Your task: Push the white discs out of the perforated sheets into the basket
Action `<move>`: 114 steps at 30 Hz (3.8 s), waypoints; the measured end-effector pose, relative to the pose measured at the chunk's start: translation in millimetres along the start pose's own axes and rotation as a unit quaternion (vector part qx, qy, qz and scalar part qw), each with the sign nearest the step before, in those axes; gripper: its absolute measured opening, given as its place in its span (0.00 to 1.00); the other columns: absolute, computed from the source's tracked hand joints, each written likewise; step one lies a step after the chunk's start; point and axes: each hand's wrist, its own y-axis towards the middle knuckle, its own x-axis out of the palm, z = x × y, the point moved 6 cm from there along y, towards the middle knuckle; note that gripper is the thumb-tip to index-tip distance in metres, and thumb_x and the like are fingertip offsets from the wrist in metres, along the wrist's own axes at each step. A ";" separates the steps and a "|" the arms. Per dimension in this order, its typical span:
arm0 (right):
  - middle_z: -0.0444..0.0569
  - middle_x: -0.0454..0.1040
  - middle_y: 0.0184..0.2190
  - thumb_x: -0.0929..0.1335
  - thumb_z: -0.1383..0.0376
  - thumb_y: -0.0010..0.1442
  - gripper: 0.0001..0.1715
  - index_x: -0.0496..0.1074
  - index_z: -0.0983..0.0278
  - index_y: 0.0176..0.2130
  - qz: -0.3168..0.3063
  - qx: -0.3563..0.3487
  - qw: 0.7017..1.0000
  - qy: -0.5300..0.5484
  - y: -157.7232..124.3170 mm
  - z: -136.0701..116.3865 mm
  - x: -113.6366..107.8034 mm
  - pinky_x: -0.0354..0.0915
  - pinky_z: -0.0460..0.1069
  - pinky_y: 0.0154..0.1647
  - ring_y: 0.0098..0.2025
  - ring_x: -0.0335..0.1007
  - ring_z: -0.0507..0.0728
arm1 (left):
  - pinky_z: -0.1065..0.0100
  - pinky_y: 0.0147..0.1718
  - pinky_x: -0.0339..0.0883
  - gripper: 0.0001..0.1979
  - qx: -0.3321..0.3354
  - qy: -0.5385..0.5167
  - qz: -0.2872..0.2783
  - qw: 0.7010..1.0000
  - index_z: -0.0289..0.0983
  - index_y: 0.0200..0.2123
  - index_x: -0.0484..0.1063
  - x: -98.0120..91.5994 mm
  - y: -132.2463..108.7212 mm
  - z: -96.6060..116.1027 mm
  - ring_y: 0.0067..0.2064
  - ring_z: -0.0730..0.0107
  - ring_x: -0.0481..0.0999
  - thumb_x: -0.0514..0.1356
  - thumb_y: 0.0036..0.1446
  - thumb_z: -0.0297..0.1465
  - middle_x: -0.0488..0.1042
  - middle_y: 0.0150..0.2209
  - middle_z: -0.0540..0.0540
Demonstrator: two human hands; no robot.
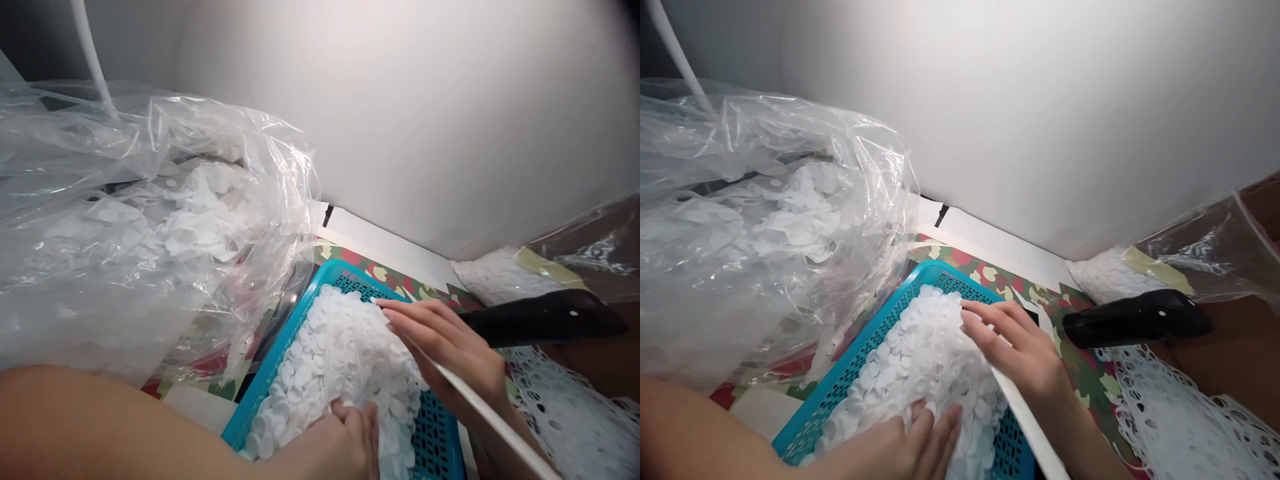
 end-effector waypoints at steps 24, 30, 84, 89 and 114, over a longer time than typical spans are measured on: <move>0.46 0.76 0.40 0.66 0.70 0.63 0.09 0.73 0.61 0.42 -0.090 0.138 0.928 0.334 -0.1 6.9 29.6 0.69 0.48 0.45 0.43 0.73 0.52 | 0.67 0.32 0.63 0.12 -0.064 0.071 0.088 0.992 0.40 0.49 0.71 -42.0 -12.2 -18.6 0.42 0.69 0.74 0.54 0.63 0.30 0.76 0.46 0.50; 0.49 0.77 0.43 0.64 0.71 0.63 0.13 0.70 0.62 0.48 -0.102 0.038 0.932 0.347 -1.6 -4.1 25.9 0.70 0.50 0.47 0.47 0.72 0.53 | 0.64 0.36 0.63 0.15 -0.096 0.073 0.052 0.991 0.34 0.48 0.71 -44.1 -16.8 -23.8 0.45 0.62 0.74 0.55 0.61 0.34 0.74 0.49 0.42; 0.49 0.77 0.44 0.60 0.66 0.67 0.14 0.73 0.61 0.45 -0.159 -0.016 0.982 0.096 3.9 -10.2 46.7 0.70 0.48 0.40 0.41 0.74 0.53 | 0.56 0.37 0.59 0.10 -0.162 0.039 0.063 0.984 0.35 0.42 0.70 -15.0 -8.2 -22.2 0.42 0.50 0.78 0.54 0.60 0.32 0.80 0.38 0.38; 0.51 0.75 0.49 0.60 0.67 0.67 0.14 0.70 0.64 0.49 -0.148 -0.047 0.983 0.095 0.3 -15.4 43.0 0.69 0.51 0.46 0.47 0.72 0.55 | 0.57 0.37 0.60 0.10 -0.142 0.051 0.049 0.987 0.35 0.43 0.70 -14.8 -8.6 -22.2 0.43 0.51 0.77 0.53 0.60 0.31 0.79 0.39 0.38; 0.53 0.75 0.42 0.64 0.73 0.62 0.12 0.74 0.64 0.43 -0.051 0.020 0.987 0.152 13.1 -7.6 25.6 0.72 0.48 0.40 0.42 0.73 0.54 | 0.61 0.36 0.64 0.09 -0.146 0.043 0.020 0.988 0.35 0.44 0.67 -19.9 -9.3 -25.8 0.44 0.56 0.78 0.51 0.63 0.30 0.78 0.43 0.39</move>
